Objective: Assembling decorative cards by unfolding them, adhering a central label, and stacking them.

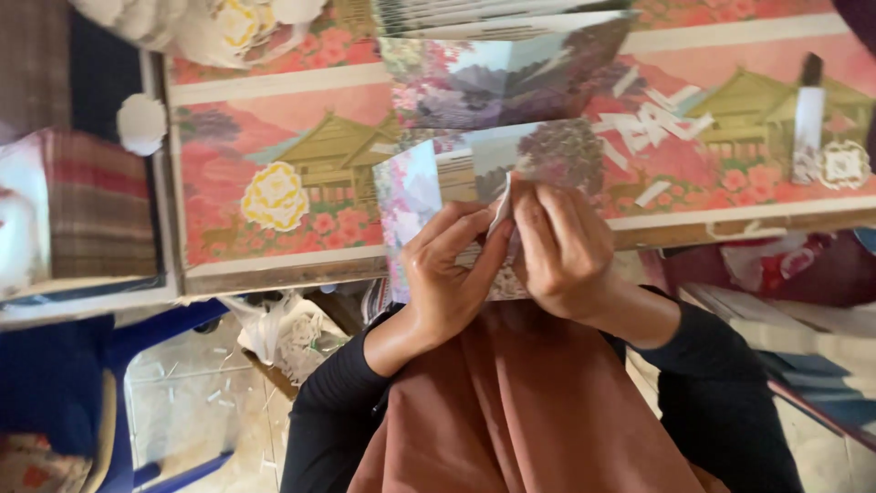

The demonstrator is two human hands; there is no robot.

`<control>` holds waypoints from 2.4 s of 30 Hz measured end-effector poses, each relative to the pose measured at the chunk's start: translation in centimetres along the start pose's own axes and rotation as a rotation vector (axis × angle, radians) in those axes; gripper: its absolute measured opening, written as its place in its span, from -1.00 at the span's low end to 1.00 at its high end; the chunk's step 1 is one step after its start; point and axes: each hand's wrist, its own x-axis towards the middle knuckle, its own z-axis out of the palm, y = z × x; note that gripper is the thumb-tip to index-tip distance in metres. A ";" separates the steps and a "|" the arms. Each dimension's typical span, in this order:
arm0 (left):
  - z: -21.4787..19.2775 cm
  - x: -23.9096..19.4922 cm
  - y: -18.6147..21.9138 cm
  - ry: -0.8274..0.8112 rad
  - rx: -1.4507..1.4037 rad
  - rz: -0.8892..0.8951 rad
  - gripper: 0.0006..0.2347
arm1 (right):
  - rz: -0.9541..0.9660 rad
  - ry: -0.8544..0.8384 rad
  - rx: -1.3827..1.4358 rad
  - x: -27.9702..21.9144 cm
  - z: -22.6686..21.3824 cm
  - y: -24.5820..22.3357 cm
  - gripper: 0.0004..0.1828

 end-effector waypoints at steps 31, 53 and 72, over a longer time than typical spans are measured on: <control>-4.2 -1.8 -5.1 -0.127 0.335 -0.099 -0.87 | 0.950 -0.418 1.086 -4.0 0.1 1.2 -0.69; -0.8 -4.3 -10.3 -0.179 0.559 -0.208 -0.77 | 0.887 -0.511 0.964 -10.9 6.1 1.8 -0.72; -0.9 -4.3 -10.3 -0.316 0.736 -0.226 -0.72 | 0.646 -0.572 0.651 -10.8 7.0 1.4 -0.69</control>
